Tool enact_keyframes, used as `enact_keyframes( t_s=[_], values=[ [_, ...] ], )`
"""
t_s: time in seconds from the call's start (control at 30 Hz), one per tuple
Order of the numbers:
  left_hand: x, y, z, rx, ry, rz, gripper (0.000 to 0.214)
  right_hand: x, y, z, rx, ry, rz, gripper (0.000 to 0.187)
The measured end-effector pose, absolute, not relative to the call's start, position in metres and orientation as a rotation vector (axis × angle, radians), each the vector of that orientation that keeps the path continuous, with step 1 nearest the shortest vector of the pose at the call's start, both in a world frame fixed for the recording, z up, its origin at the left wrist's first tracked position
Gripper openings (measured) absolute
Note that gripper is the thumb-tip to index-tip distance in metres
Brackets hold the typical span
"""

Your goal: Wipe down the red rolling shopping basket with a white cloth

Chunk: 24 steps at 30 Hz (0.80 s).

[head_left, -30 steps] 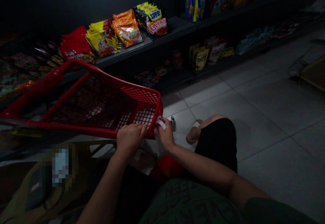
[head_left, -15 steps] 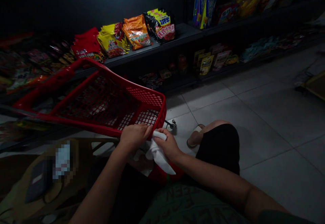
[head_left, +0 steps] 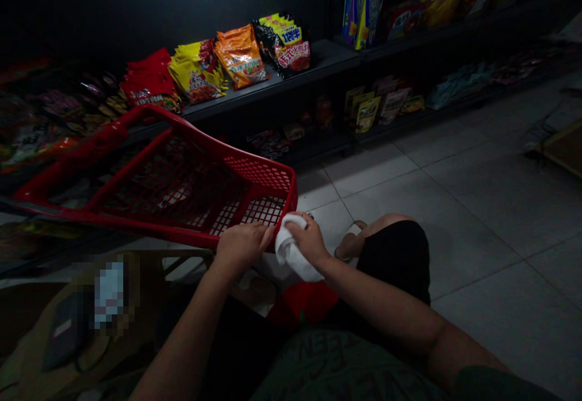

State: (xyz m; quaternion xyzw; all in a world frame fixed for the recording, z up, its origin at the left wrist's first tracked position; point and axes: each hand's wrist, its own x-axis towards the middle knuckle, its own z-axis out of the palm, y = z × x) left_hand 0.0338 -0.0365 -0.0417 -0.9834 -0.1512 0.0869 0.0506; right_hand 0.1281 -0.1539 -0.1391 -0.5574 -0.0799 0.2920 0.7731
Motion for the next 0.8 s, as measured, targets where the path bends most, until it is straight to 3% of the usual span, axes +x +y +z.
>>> enact_keyframes(
  t_s=[0.1,0.3,0.5,0.67,0.8],
  values=[
    [0.036,-0.037,-0.041,-2.983,-0.445,0.279,0.056,0.154,-0.146,-0.141,-1.204,-0.053,0.498,0.036],
    [0.038,-0.036,-0.039,-3.021,-0.419,0.282,0.054,0.167,-0.148,-0.150,-1.243,-0.221,0.670,0.032],
    [0.036,-0.035,-0.040,-3.027,-0.406,0.292,0.052,0.229,-0.120,-0.132,-1.249,-0.020,0.391,0.032],
    [0.032,-0.032,-0.042,-3.042,-0.385,0.267,0.051,0.178,-0.139,-0.136,-1.172,-0.185,0.480,0.041],
    [0.029,-0.031,-0.043,-3.030,-0.379,0.241,0.051,0.173,-0.143,-0.136,-1.167,-0.226,0.541,0.031]
  ],
)
